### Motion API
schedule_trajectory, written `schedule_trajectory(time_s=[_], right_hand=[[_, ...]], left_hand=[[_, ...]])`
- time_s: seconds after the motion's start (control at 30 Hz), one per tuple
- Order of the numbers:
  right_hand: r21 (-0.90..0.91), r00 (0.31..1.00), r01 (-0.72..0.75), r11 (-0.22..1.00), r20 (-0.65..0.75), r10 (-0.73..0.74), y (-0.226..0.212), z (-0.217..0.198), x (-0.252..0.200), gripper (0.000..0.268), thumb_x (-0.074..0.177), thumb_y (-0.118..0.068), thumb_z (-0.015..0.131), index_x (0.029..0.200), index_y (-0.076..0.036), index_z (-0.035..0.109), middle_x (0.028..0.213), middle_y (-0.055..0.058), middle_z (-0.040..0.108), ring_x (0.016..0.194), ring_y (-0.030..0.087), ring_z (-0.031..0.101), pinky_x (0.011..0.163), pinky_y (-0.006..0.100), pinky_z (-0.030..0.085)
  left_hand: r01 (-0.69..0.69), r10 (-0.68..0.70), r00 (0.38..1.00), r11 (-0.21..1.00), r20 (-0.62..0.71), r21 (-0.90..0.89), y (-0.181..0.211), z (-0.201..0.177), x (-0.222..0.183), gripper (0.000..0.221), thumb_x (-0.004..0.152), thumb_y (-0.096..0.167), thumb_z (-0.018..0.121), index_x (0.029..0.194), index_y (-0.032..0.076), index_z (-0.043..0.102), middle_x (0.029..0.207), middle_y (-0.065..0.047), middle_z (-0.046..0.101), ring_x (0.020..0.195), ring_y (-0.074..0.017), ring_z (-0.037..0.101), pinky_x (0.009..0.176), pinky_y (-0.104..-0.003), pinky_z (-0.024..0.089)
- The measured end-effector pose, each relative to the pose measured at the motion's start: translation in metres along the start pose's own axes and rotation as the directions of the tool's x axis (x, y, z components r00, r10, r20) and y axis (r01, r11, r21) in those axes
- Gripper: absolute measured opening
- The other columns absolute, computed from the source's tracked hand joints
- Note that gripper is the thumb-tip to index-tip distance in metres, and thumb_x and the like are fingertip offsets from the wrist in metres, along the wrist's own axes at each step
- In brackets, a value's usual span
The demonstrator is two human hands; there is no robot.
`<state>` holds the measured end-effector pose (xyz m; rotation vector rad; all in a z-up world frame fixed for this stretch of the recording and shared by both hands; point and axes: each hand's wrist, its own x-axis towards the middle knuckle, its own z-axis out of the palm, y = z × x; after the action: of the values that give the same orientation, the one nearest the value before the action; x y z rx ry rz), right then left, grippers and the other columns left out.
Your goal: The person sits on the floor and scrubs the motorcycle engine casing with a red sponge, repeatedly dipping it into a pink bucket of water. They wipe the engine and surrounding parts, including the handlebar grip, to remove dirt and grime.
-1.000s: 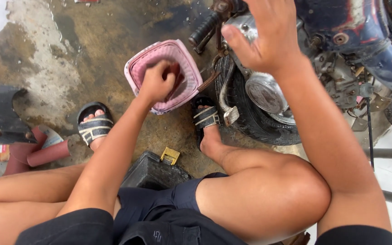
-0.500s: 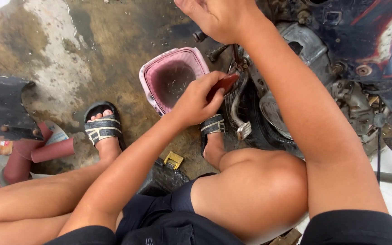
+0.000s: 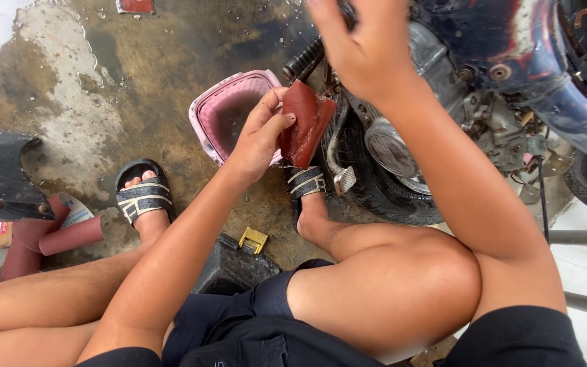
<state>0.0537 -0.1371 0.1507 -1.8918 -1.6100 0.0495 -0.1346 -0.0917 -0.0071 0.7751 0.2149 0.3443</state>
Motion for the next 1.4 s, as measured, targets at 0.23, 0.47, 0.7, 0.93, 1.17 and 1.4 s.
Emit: schedule_trajectory(time_s=[0.23, 0.47, 0.7, 0.93, 1.17, 1.4], right_hand=[[0.135, 0.835, -0.456, 0.88, 0.407, 0.37, -0.072, -0.062, -0.051, 0.027, 0.098, -0.02, 0.076, 0.11, 0.002, 0.066, 0.095, 0.022, 0.063, 0.092, 0.036, 0.059, 0.078, 0.047, 0.05], [0.419, 0.773, -0.634, 0.65, 0.335, 0.539, -0.069, -0.046, -0.118, 0.005, 0.098, -0.008, 0.074, 0.102, -0.006, 0.071, 0.085, -0.002, 0.065, 0.084, 0.003, 0.057, 0.079, 0.022, 0.055], [0.441, 0.835, -0.549, 0.71, 0.279, 0.473, -0.022, -0.052, -0.167, 0.016, 0.093, 0.0, 0.076, 0.105, 0.005, 0.068, 0.129, 0.016, 0.063, 0.1, 0.014, 0.064, 0.087, 0.028, 0.058], [0.527, 0.665, -0.679, 0.512, 0.144, 0.733, -0.016, -0.035, -0.16, 0.027, 0.097, -0.009, 0.078, 0.118, -0.005, 0.062, 0.097, 0.006, 0.073, 0.085, 0.007, 0.07, 0.078, 0.02, 0.061], [-0.261, 0.902, -0.336, 0.905, 0.186, 0.389, 0.003, -0.026, -0.111, 0.013, 0.095, -0.016, 0.084, 0.107, -0.017, 0.081, 0.096, 0.005, 0.077, 0.089, 0.025, 0.072, 0.076, 0.036, 0.055], [-0.803, 0.874, 0.358, 0.477, 0.468, 0.131, 0.073, 0.027, -0.067, 0.028, 0.081, -0.019, 0.082, 0.061, -0.019, 0.062, 0.064, -0.011, 0.057, 0.078, 0.017, 0.051, 0.038, 0.027, 0.04]], left_hand=[[0.017, -0.003, 0.998, 0.974, 0.063, -0.228, 0.006, 0.039, -0.013, 0.042, 0.105, 0.007, 0.054, 0.146, 0.009, 0.048, 0.114, -0.009, 0.069, 0.101, -0.0176, 0.07, 0.09, -0.035, 0.061], [-0.286, 0.356, 0.934, 0.78, -0.018, 0.556, 0.0, 0.076, -0.021, 0.029, 0.097, 0.019, 0.076, 0.125, 0.025, 0.074, 0.118, -0.002, 0.07, 0.094, -0.0194, 0.076, 0.081, -0.032, 0.062], [-0.149, 0.188, 0.981, 0.899, -0.056, 0.412, -0.012, 0.104, -0.032, 0.023, 0.095, 0.02, 0.078, 0.118, 0.019, 0.079, 0.107, -0.006, 0.08, 0.102, -0.0145, 0.074, 0.09, -0.031, 0.059], [-0.083, 0.056, 0.962, 0.992, -0.269, -0.091, -0.072, 0.121, -0.009, 0.019, 0.096, 0.017, 0.078, 0.115, 0.011, 0.079, 0.093, -0.008, 0.08, 0.088, -0.0035, 0.067, 0.075, -0.026, 0.061], [0.062, 0.013, 0.974, 0.946, -0.227, 0.318, -0.044, 0.081, -0.003, 0.033, 0.097, 0.028, 0.074, 0.125, 0.012, 0.073, 0.098, -0.013, 0.08, 0.099, -0.0252, 0.077, 0.082, -0.043, 0.064], [0.186, -0.069, 0.961, 0.879, -0.269, 0.439, 0.002, 0.054, 0.003, 0.028, 0.092, 0.028, 0.064, 0.111, 0.012, 0.076, 0.098, 0.001, 0.08, 0.076, -0.008, 0.07, 0.074, -0.026, 0.059]])
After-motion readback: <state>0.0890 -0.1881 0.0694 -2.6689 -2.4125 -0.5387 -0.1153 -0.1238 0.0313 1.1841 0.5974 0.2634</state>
